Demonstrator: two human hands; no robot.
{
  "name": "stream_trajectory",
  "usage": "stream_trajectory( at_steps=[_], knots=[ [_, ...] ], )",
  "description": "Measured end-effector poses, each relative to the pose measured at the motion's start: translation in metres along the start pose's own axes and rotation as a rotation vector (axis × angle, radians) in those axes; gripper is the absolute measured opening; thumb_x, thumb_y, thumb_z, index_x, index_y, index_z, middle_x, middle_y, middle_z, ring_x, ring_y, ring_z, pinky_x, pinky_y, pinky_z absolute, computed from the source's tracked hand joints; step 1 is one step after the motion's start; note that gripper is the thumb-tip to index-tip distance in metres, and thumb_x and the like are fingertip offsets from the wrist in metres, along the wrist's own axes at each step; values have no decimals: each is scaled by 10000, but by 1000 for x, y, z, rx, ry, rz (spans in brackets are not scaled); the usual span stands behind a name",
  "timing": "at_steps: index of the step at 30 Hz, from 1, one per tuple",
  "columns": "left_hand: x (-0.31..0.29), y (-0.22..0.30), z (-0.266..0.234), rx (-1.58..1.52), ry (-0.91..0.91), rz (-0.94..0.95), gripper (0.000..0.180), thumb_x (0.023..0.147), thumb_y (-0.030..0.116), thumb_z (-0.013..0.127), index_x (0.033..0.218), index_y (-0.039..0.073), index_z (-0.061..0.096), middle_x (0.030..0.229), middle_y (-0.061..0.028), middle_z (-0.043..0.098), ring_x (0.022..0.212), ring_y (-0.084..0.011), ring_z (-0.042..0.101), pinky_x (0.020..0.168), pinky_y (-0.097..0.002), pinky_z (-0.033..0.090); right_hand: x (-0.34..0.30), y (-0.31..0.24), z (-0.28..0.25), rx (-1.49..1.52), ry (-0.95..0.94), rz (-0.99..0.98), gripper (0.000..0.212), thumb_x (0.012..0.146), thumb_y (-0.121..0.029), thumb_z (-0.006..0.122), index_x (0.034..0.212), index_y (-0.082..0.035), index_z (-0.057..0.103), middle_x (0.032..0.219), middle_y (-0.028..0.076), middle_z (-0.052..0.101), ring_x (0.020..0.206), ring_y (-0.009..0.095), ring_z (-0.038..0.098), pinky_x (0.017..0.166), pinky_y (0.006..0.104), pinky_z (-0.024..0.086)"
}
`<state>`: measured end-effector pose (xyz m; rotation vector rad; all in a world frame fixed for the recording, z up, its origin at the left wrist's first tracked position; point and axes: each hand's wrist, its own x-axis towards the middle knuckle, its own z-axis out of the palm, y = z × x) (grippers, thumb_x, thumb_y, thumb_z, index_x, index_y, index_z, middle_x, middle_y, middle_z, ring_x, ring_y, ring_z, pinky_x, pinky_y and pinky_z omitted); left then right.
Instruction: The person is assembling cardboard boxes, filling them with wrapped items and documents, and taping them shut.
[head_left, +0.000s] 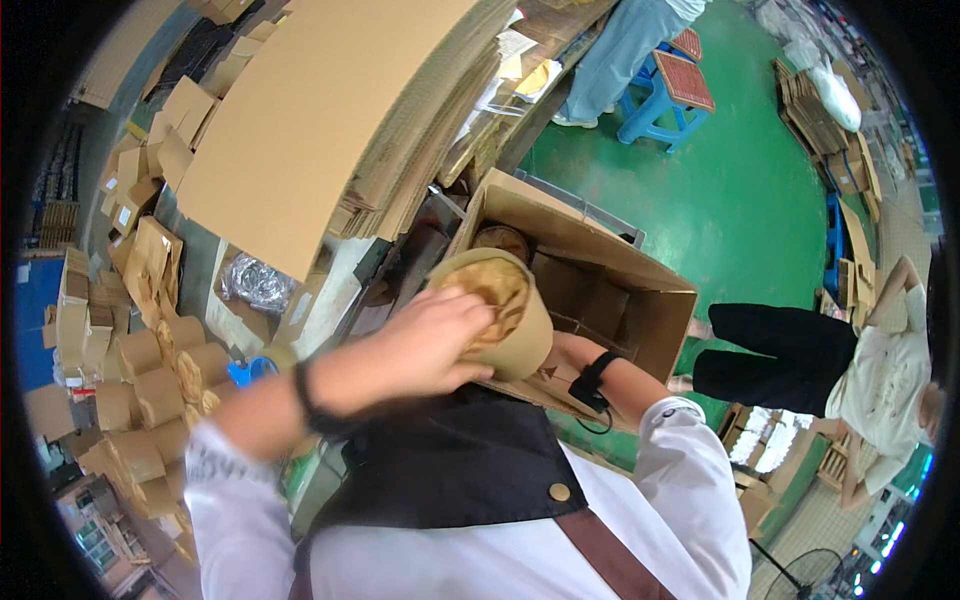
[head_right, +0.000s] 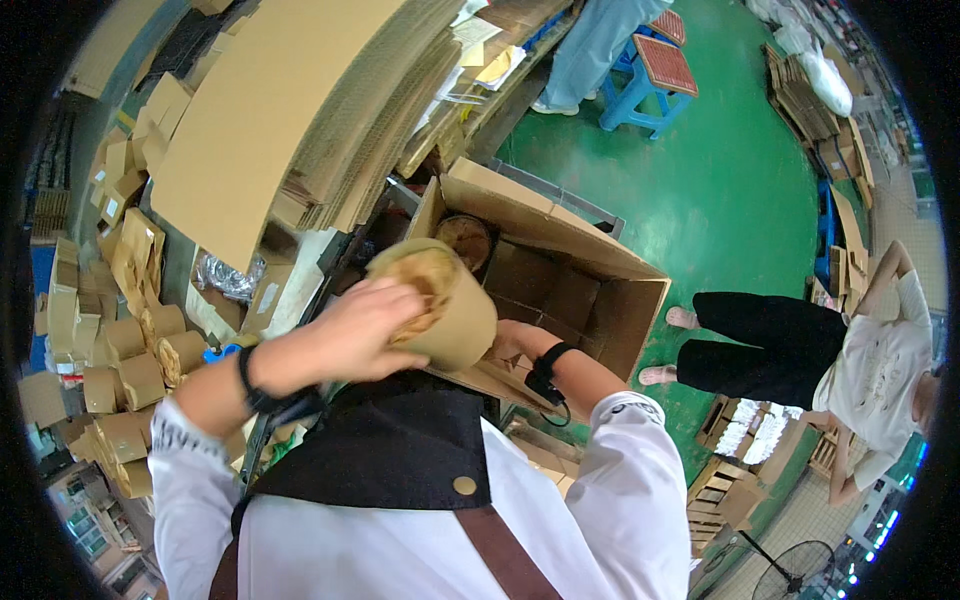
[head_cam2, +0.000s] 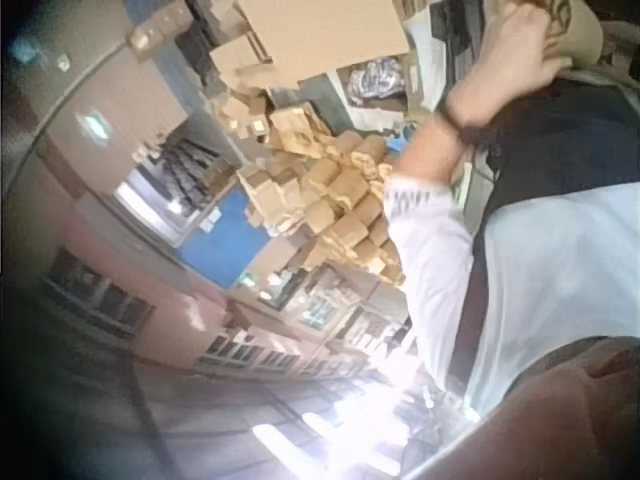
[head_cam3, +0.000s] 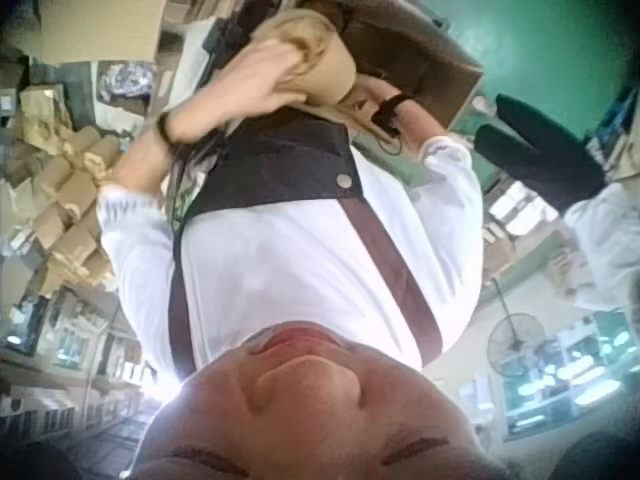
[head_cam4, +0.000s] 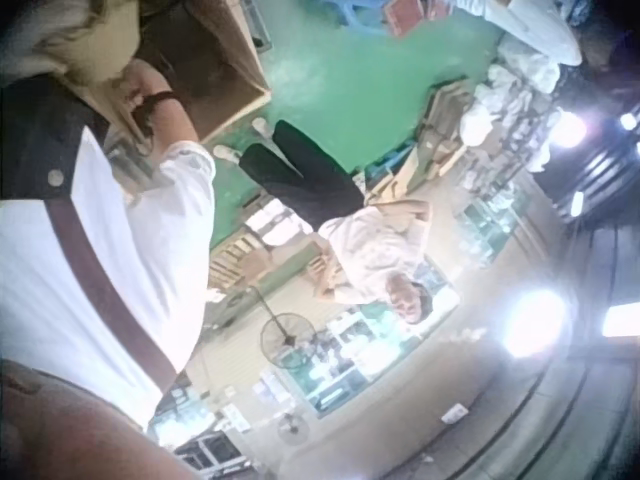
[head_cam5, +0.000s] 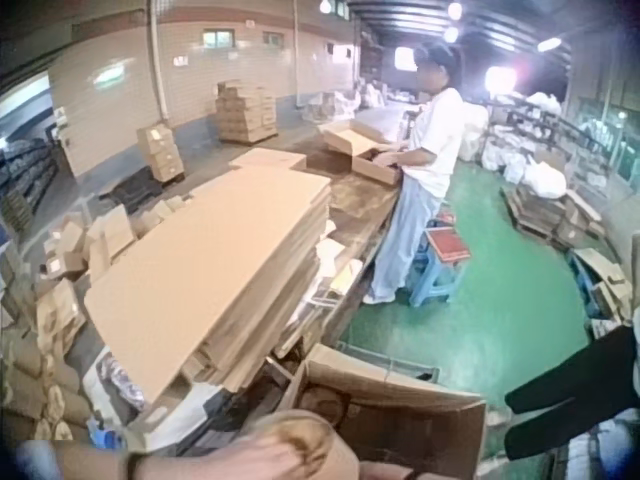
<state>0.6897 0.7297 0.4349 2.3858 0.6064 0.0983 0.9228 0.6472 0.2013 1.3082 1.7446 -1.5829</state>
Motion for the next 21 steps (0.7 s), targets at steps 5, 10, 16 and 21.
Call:
stream_trajectory(
  at_steps=[5,10,16,21],
  knots=[
    [58,-37,91,234,-414,-157,437,684,312,755,983,24,617,1000,-129,614,976,-298,565,830,-423,452,-10,-18,-2,374,-81,-19,467,797,-269,564,1246,-143,557,1293,178,528,1159,330,526,977,413,428],
    [87,-76,170,507,-827,-374,373,698,226,712,1051,109,687,1118,-84,642,1101,-259,541,856,-474,407,40,29,27,46,150,-219,608,809,-285,608,1373,-155,421,1472,173,278,1289,364,378,1003,442,387],
    [72,-125,181,279,-808,-284,480,702,371,750,1016,16,673,1072,-159,655,1047,-313,596,904,-424,441,55,7,4,32,173,-179,488,808,-301,597,1208,-26,552,1260,221,513,1156,366,499,946,434,415],
    [7,-77,104,-406,-607,37,533,905,454,507,1211,20,547,1149,-208,597,1060,-375,559,903,-448,432,-47,-38,-17,481,-96,-222,231,857,-203,576,951,-5,647,862,49,637,753,138,572,691,301,479]
  ],
)
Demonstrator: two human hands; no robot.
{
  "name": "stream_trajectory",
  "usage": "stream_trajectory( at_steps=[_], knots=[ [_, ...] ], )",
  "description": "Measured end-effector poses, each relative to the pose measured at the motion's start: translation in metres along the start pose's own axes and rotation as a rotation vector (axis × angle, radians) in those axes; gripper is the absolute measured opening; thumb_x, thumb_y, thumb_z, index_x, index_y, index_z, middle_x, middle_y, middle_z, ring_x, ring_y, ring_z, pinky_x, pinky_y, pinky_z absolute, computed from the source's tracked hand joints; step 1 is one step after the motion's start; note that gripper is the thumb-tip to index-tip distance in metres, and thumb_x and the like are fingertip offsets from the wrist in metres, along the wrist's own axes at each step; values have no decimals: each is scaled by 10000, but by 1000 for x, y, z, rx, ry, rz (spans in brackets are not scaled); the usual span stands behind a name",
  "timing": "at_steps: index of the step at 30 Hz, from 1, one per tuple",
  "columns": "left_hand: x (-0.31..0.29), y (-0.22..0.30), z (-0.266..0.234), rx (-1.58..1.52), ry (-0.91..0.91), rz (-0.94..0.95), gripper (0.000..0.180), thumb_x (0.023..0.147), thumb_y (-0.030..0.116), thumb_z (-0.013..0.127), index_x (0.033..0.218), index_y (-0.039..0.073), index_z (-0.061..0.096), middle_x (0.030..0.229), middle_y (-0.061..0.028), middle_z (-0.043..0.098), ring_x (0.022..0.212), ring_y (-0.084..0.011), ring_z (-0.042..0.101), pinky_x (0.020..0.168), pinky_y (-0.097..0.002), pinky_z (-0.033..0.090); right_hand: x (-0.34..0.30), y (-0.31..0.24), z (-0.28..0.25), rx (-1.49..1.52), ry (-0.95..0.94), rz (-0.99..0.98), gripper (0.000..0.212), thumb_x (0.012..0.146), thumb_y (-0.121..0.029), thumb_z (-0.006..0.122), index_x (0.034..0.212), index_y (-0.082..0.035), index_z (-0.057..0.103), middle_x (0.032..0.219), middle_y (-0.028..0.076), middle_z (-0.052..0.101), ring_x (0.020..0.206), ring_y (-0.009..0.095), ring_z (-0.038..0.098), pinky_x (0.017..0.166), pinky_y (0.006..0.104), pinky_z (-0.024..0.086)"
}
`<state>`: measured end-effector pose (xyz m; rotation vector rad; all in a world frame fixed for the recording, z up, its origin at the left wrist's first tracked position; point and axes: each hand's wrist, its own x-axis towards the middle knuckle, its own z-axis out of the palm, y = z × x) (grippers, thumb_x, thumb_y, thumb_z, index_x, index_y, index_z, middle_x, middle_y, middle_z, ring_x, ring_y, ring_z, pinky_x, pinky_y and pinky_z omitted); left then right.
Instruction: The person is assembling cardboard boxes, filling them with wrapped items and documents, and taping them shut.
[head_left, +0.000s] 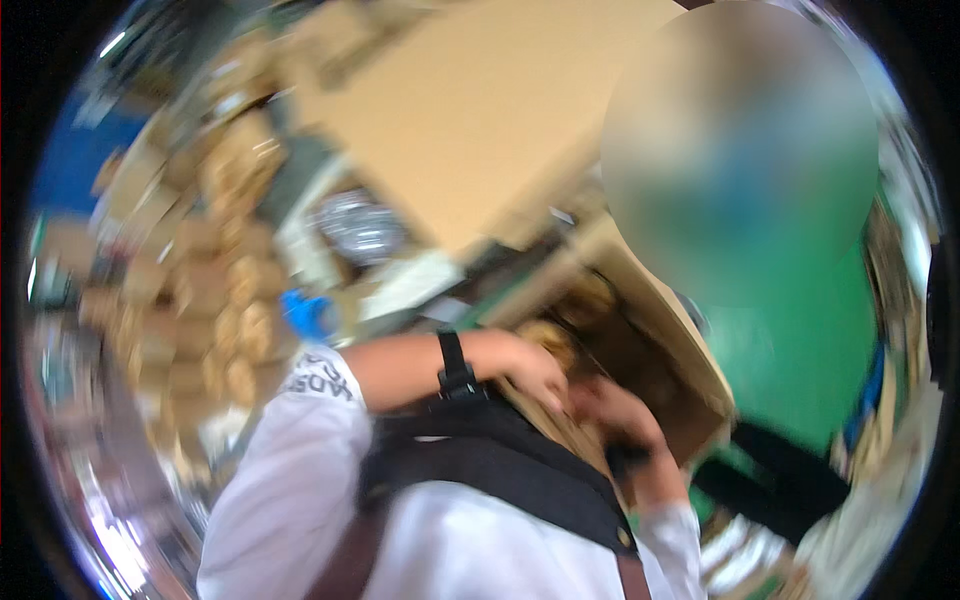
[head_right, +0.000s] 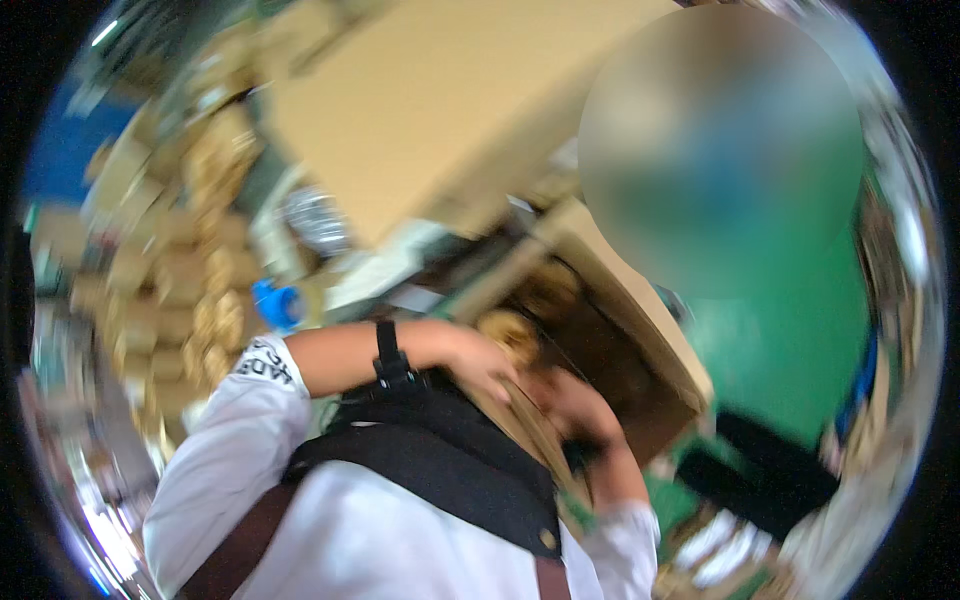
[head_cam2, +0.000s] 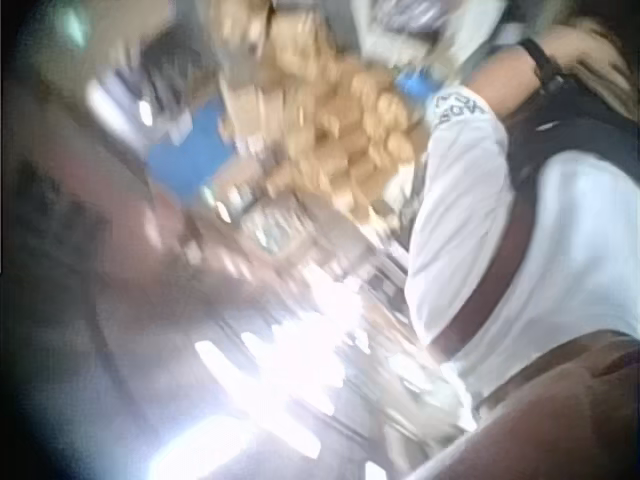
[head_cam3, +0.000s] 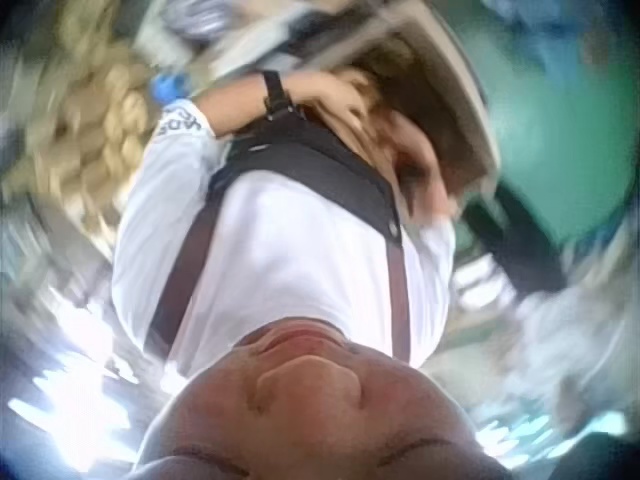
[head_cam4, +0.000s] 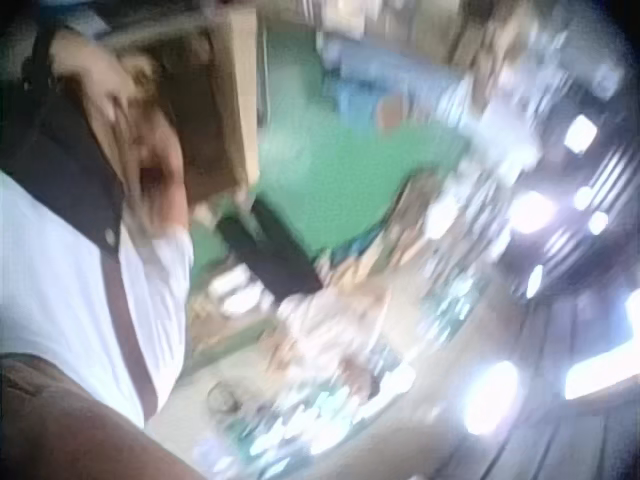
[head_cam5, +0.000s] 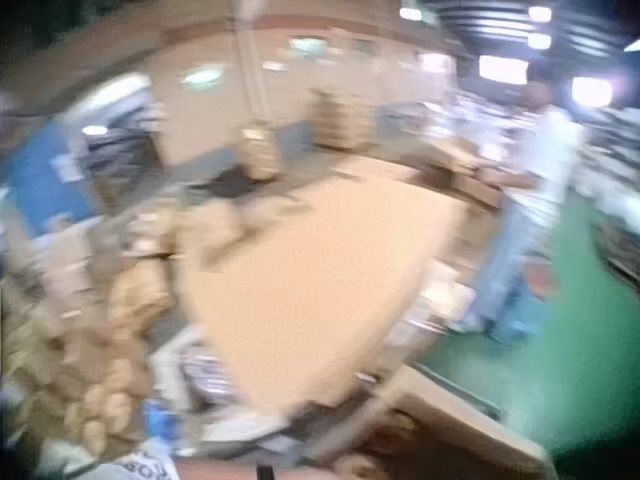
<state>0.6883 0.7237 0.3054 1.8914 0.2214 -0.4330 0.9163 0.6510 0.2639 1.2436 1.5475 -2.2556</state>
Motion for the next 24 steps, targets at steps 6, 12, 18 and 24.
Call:
stream_trajectory(
  at_steps=[6,12,18,24],
  knots=[
    [-279,35,93,-276,1307,-675,332,870,293,637,1073,32,603,973,-151,635,903,-236,625,752,-331,487,-124,-164,106,373,422,17,371,934,-211,570,1236,0,527,1181,133,578,1096,228,538,933,323,426],
    [-529,17,224,693,2065,-1637,493,687,200,773,1096,60,537,1071,-139,528,1018,-319,508,880,-416,407,10,-286,153,107,117,-205,345,901,-261,608,1128,-3,587,1013,90,643,920,145,602,811,276,475],
    [-630,15,252,462,1741,-1905,597,652,386,787,1081,44,551,1027,-114,575,971,-286,559,862,-386,436,239,-482,309,-1005,-208,-1025,365,843,-182,624,1144,0,527,1135,203,541,1057,364,531,909,408,428],
    [-648,16,259,387,1743,-1817,600,676,434,771,981,-38,562,851,-167,625,794,-309,644,682,-370,527,416,-533,447,-1637,272,-833,396,723,-147,678,1082,-5,590,1070,122,545,1065,278,495,912,369,395]
  ],
)
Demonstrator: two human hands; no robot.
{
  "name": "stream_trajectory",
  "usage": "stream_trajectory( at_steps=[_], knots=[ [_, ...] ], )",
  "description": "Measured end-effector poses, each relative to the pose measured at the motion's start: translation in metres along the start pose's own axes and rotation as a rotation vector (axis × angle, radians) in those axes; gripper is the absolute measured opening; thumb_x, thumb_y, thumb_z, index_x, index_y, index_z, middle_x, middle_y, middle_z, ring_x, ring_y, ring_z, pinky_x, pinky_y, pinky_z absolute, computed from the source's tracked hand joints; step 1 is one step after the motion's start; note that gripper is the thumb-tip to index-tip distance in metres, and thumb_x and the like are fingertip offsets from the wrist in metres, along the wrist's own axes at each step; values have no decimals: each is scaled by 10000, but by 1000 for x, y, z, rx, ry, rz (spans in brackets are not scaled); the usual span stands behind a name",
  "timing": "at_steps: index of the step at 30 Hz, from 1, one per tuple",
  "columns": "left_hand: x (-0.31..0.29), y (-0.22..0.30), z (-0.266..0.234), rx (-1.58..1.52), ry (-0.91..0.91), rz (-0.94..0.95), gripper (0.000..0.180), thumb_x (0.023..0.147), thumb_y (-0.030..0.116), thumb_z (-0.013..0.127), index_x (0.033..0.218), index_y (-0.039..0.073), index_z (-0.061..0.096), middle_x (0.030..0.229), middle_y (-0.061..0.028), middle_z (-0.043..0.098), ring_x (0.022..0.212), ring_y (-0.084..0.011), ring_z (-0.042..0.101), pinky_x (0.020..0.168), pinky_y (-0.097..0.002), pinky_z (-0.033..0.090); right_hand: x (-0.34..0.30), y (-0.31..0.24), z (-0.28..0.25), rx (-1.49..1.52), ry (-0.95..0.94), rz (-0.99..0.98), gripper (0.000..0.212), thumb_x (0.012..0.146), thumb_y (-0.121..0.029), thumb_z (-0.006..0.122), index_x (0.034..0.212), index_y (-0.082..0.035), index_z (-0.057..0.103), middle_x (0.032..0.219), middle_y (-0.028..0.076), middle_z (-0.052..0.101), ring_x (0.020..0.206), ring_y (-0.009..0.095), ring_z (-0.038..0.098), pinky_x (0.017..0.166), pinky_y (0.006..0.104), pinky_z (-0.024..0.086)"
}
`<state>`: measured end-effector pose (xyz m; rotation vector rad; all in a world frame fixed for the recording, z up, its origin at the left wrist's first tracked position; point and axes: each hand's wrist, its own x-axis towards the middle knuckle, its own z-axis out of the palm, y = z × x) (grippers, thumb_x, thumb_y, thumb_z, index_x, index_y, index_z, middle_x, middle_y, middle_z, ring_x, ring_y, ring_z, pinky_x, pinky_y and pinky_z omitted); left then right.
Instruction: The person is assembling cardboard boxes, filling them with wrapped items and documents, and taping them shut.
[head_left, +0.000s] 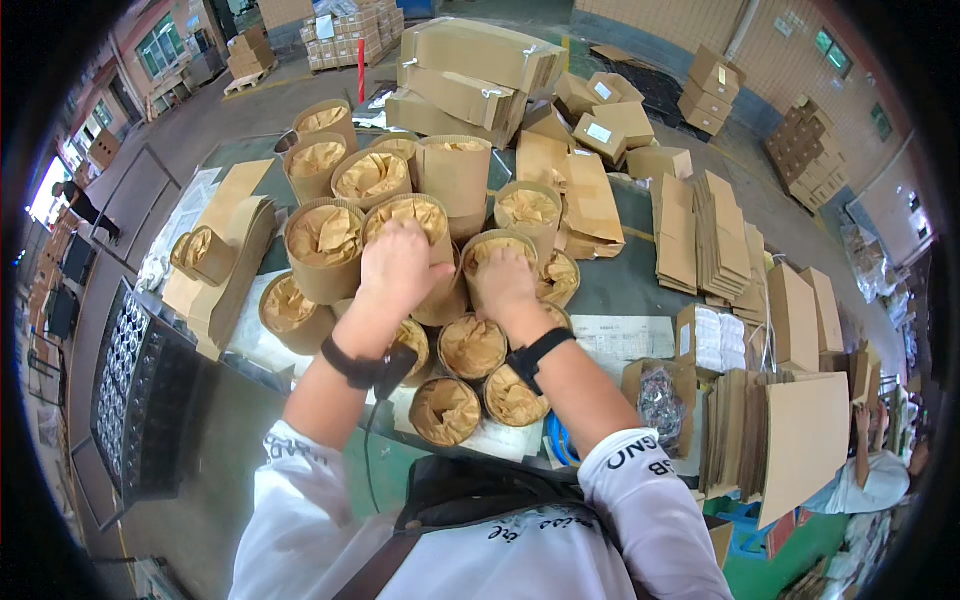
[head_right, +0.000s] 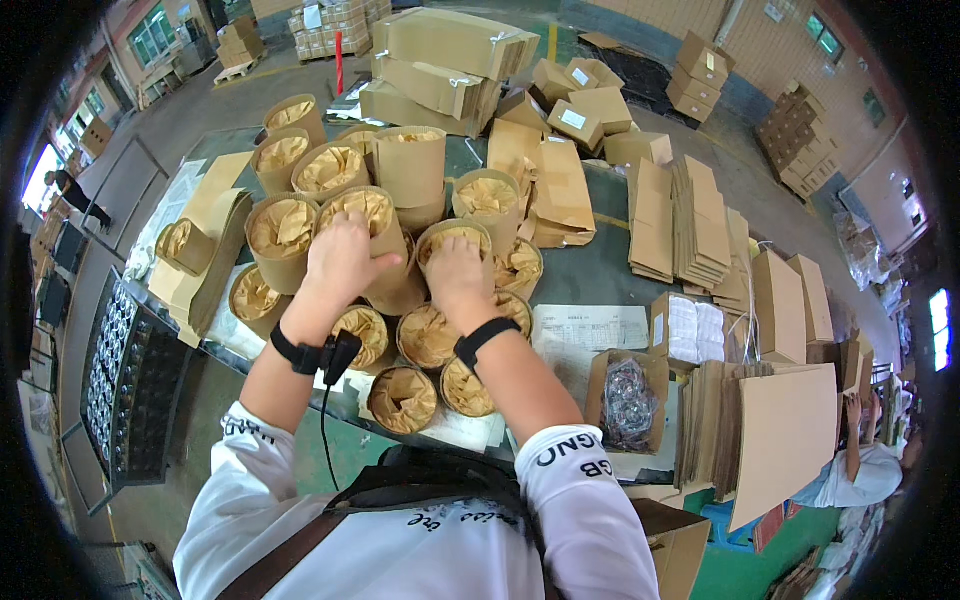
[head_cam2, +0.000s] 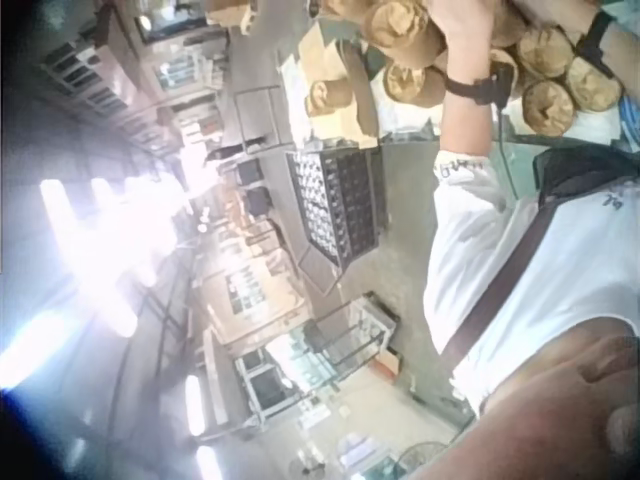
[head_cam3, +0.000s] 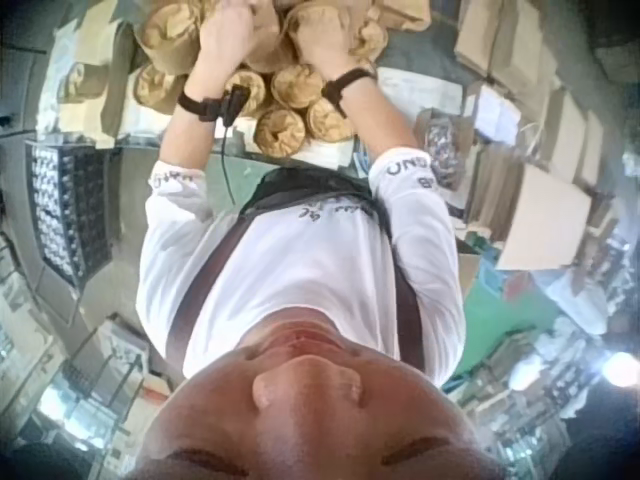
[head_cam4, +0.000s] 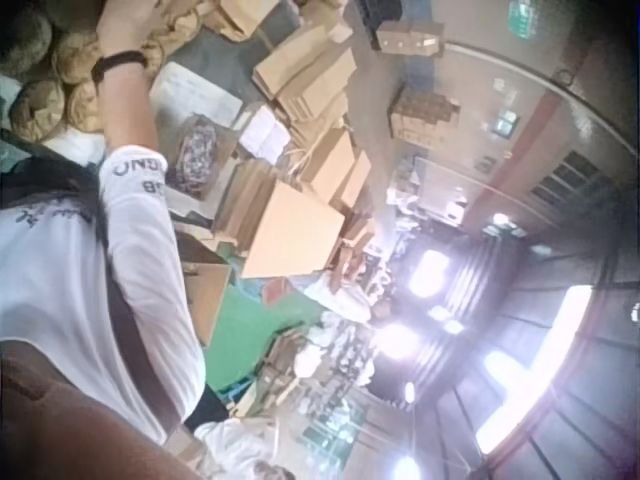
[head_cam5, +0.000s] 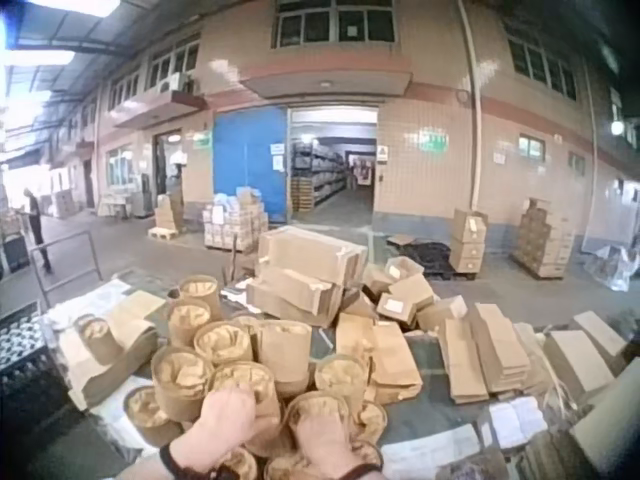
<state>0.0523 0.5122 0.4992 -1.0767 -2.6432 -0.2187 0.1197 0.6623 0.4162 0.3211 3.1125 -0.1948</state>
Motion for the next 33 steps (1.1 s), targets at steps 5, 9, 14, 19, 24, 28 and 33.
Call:
stream_trajectory(
  at_steps=[5,9,14,19,24,28,33],
  knots=[
    [5,-9,-10,37,-134,-148,580,748,565,649,861,-3,629,794,-164,656,736,-285,673,656,-360,540,-19,-9,15,-274,95,-36,250,802,-218,589,985,-61,657,1006,78,583,1018,242,500,853,349,381],
    [33,-3,-3,29,-231,-186,525,805,543,562,812,34,692,812,-153,684,771,-313,674,666,-410,531,-60,28,-1,22,217,21,425,693,-371,739,923,-28,641,965,112,602,987,278,532,842,374,419],
    [17,-5,26,-143,-188,-101,538,795,528,622,793,-7,674,778,-204,666,735,-342,652,633,-466,490,-210,81,-35,1247,391,308,525,756,-359,759,1030,65,614,887,135,681,857,261,640,806,375,499],
    [-37,-64,-29,-574,-133,-2,560,832,264,691,1304,63,467,1224,-155,540,1061,-298,548,912,-374,447,-465,82,-59,1732,936,698,442,817,-257,720,1143,9,584,1055,70,647,947,148,612,845,306,494],
    [-107,100,-83,-877,5,-235,431,869,278,653,1240,71,584,1268,-217,511,1142,-348,508,930,-397,456,-683,89,-8,1370,1337,1293,467,833,-257,702,1143,58,551,1082,101,633,931,170,622,819,331,507],
    [-157,179,-85,-898,74,414,535,872,318,623,1310,40,492,1314,-213,481,1175,-330,491,953,-439,432,-779,155,116,589,818,1622,482,797,-296,737,1110,17,548,1081,143,620,959,231,604,761,400,487],
    [-206,319,-105,-1152,-1058,255,734,719,213,773,1304,-49,416,1279,-142,501,1141,-242,511,974,-370,398,-776,187,213,-63,62,1571,477,683,-420,750,972,-87,566,987,93,561,986,275,503,824,428,394]
  ],
)
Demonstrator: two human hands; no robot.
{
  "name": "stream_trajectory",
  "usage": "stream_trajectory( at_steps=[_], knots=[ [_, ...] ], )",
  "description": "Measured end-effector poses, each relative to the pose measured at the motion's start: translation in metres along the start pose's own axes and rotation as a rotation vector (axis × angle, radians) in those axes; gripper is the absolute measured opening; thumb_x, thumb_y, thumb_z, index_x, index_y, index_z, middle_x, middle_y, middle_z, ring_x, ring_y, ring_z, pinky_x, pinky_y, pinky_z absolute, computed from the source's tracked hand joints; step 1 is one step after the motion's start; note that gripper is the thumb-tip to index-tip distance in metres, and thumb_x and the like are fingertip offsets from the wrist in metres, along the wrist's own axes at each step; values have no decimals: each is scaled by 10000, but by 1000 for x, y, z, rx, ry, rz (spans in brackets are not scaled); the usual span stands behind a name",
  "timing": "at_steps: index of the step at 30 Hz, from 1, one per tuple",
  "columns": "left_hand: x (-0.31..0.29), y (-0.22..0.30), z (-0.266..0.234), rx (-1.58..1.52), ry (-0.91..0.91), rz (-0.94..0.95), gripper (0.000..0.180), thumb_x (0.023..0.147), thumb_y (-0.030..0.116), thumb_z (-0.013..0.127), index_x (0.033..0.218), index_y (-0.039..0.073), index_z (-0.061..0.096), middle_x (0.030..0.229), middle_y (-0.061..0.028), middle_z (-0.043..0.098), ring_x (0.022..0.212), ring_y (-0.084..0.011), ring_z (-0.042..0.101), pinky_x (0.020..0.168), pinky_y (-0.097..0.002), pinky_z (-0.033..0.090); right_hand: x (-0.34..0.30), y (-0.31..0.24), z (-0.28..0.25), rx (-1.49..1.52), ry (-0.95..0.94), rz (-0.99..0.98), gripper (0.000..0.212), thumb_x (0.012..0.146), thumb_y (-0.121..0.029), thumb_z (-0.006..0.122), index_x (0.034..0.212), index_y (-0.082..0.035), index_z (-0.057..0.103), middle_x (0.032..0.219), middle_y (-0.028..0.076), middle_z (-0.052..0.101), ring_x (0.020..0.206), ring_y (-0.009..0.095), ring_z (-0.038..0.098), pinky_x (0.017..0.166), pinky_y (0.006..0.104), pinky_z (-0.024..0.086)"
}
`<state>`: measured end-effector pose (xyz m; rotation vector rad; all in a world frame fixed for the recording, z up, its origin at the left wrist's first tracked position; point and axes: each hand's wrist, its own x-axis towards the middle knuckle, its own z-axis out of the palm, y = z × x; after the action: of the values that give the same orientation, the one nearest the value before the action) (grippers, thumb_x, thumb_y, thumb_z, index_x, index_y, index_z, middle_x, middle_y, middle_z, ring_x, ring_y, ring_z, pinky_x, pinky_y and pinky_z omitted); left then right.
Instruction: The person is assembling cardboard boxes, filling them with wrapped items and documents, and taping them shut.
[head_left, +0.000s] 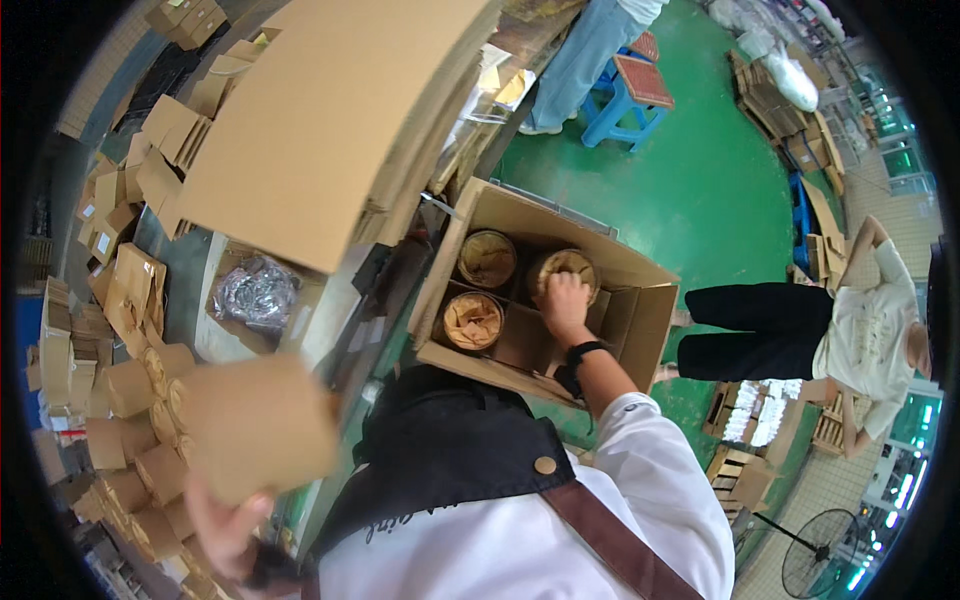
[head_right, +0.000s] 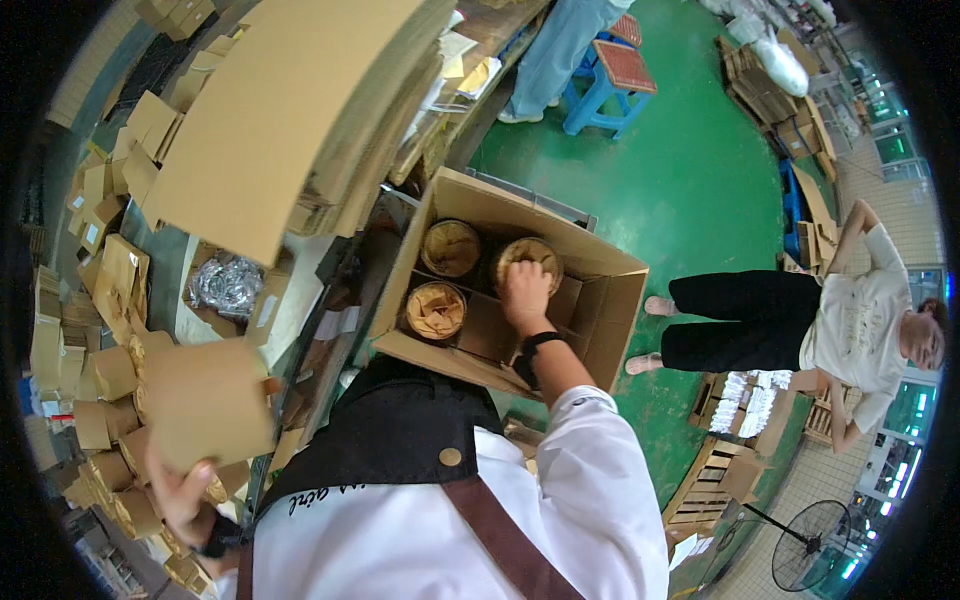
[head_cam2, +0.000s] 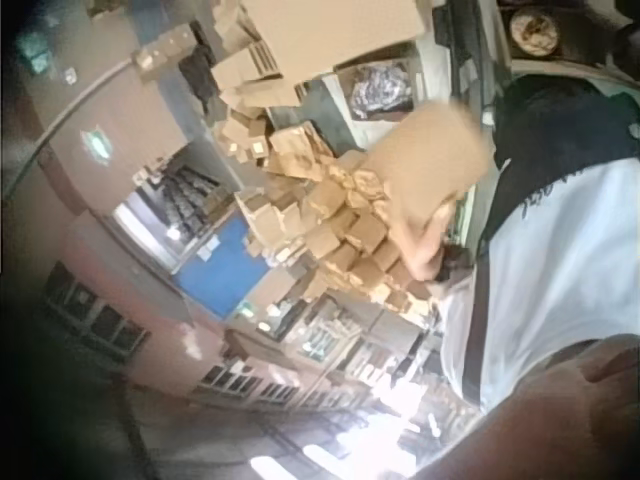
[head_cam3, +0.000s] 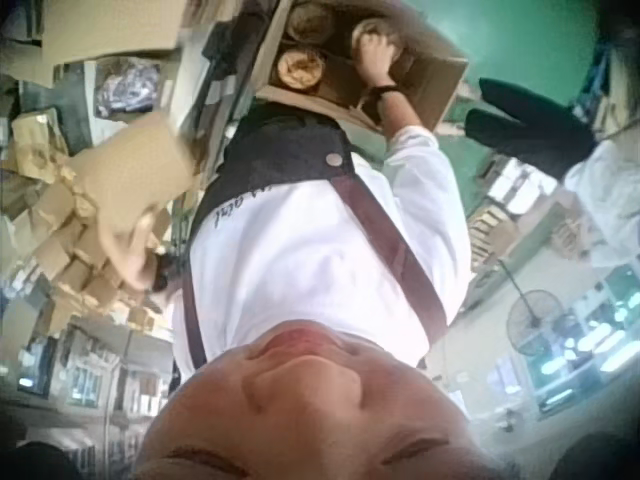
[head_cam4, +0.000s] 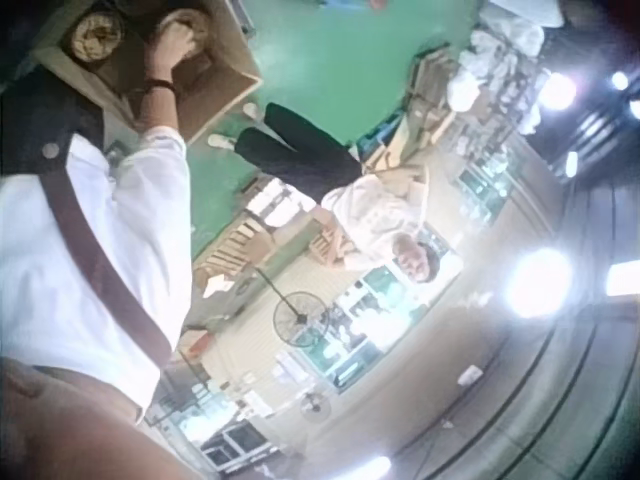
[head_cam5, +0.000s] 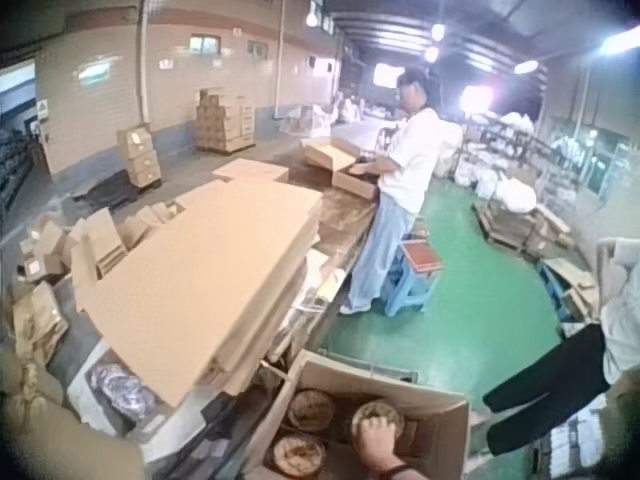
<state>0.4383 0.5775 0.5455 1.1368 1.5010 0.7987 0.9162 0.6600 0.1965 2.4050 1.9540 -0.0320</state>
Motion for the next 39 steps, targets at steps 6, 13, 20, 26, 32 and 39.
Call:
stream_trajectory(
  at_steps=[6,13,20,26,32,39],
  knots=[
    [167,7,245,680,-862,454,404,729,285,738,901,25,480,905,-157,526,886,-348,540,768,-413,439,-17,-3,-24,15,-298,-357,390,835,-332,581,1128,-75,558,1086,119,517,1004,283,511,828,431,422],
    [192,-110,439,1147,-1277,385,453,722,367,688,943,-20,606,989,-200,620,947,-350,600,791,-419,488,-95,90,47,361,-1088,-444,363,779,-81,530,1134,-64,605,1200,178,576,1076,352,571,884,418,479],
    [182,-193,465,1401,-1224,451,424,672,174,743,1051,41,605,1115,-141,550,967,-302,623,768,-431,508,-74,96,54,526,-962,-411,258,743,-203,588,949,-62,652,931,203,638,872,377,619,752,448,502],
    [218,-234,448,1173,-1608,364,496,752,413,637,1094,54,642,1035,-150,661,966,-306,610,815,-416,466,-54,57,35,865,-805,-292,300,776,-239,624,946,8,637,894,226,642,821,362,628,718,421,493],
    [185,-102,273,379,-1227,521,420,917,381,523,1084,2,596,1051,-199,620,976,-334,588,854,-419,451,-77,69,-157,1222,-1365,390,378,850,-138,643,1181,18,549,1003,76,625,763,169,633,676,313,533],
    [67,-163,-100,1035,713,-19,359,684,308,749,877,34,622,859,-135,607,798,-323,595,716,-408,488,-133,69,-251,672,-431,9,378,929,-231,485,1211,19,495,1158,202,574,975,330,602,788,382,528]
  ],
)
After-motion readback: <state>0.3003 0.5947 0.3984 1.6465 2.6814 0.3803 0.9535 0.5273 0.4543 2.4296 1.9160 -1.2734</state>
